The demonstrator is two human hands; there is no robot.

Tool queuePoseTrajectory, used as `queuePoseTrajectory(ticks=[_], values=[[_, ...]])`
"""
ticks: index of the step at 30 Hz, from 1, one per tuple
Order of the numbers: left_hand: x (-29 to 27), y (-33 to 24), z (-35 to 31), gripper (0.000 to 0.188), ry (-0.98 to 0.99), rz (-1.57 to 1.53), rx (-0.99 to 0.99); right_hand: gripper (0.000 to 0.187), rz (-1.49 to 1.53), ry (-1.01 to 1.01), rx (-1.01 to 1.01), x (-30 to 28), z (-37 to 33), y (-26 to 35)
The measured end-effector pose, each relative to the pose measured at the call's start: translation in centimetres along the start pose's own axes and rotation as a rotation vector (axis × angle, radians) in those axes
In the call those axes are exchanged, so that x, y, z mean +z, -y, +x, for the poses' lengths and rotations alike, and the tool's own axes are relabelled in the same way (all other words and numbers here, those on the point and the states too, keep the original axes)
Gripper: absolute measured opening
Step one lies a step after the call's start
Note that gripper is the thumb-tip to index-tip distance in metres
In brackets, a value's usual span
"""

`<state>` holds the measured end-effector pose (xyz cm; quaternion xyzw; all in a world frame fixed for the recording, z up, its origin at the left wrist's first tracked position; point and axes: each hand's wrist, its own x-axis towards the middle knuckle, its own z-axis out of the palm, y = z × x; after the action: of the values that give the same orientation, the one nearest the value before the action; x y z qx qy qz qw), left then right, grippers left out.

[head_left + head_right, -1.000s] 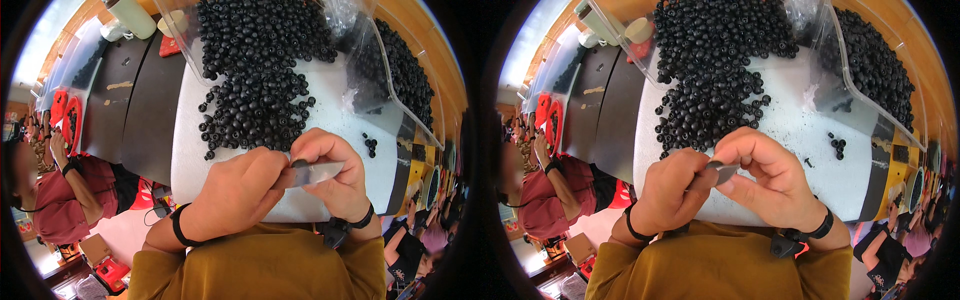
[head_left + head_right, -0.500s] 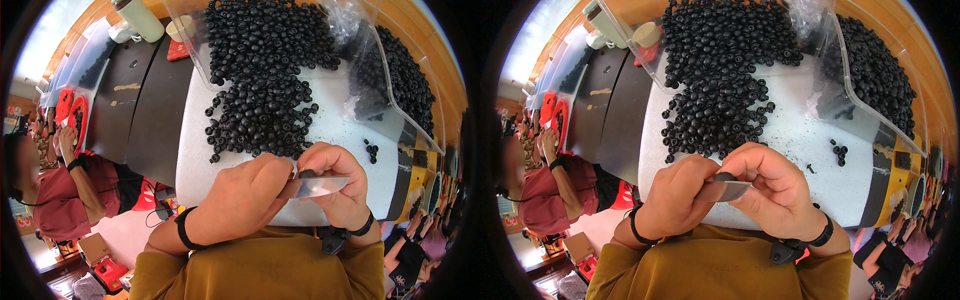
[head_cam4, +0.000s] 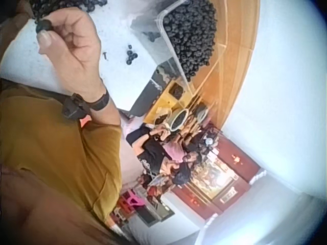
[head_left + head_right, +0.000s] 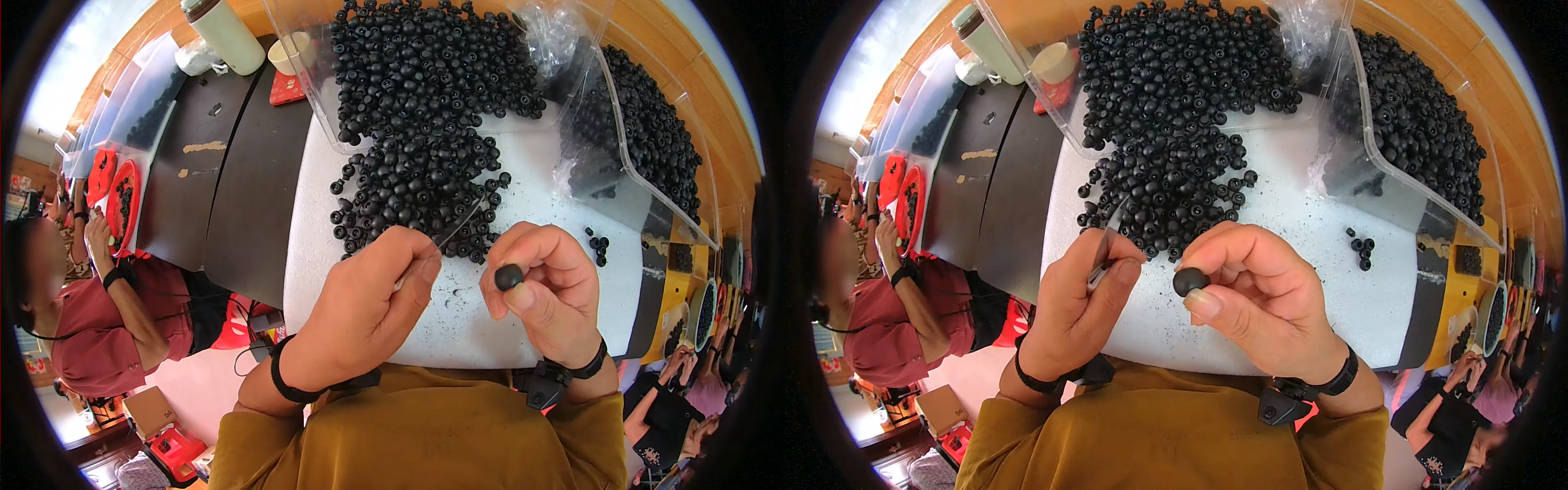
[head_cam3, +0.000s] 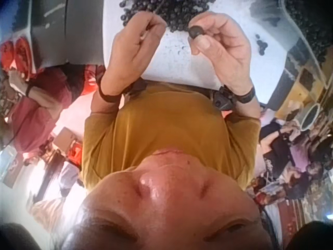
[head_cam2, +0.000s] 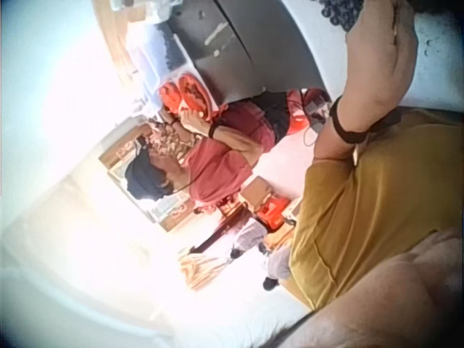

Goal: Trim or process small black rubber or plastic components using a hand-held knife.

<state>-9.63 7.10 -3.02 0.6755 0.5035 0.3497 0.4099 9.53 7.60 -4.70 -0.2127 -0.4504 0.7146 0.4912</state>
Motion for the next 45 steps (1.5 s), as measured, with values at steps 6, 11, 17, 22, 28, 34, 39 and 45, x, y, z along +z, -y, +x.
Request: queuePoseTrajectory(ticks=[6, 11, 17, 22, 28, 34, 39, 45], values=[[-0.1, 0.5, -0.4, 0.013, 0.099, -0.134, -0.002, 0.019, -0.054, 0.024, -0.02, 0.0, 0.1, -0.4], [-0.6, -0.3, -0.1, 0.02, 0.184, -0.316, -0.123, 0.02, -0.073, 0.044, -0.016, -0.1, 0.1, -0.5], [-0.1, -0.2, 0.4, 0.016, 0.217, -0.492, -0.107, 0.021, -0.14, 0.059, -0.011, 0.0, 0.1, -0.4], [0.4, 0.2, 1.1, 0.016, 0.208, -0.447, -0.022, 0.022, -0.138, 0.044, -0.023, -0.2, -0.1, -0.3], [0.0, 0.2, 1.1, 0.014, 0.223, -0.571, -0.159, 0.023, -0.308, 0.036, -0.117, -0.7, 0.1, 0.3], [-1.2, 2.5, -0.5, 0.014, 0.199, -0.686, -0.373, 0.025, -1.009, -0.56, -0.618, -2.8, -2.4, 7.0], [-1.4, 4.4, -2.0, 0.015, 0.115, -0.729, -0.479, 0.026, -1.645, -0.972, -0.554, -7.6, -1.3, 11.7], [-1.3, 5.0, -2.9, 0.015, 0.093, -0.72, -0.466, 0.02, -1.501, -0.358, -0.478, -3.0, 1.3, 5.0]])
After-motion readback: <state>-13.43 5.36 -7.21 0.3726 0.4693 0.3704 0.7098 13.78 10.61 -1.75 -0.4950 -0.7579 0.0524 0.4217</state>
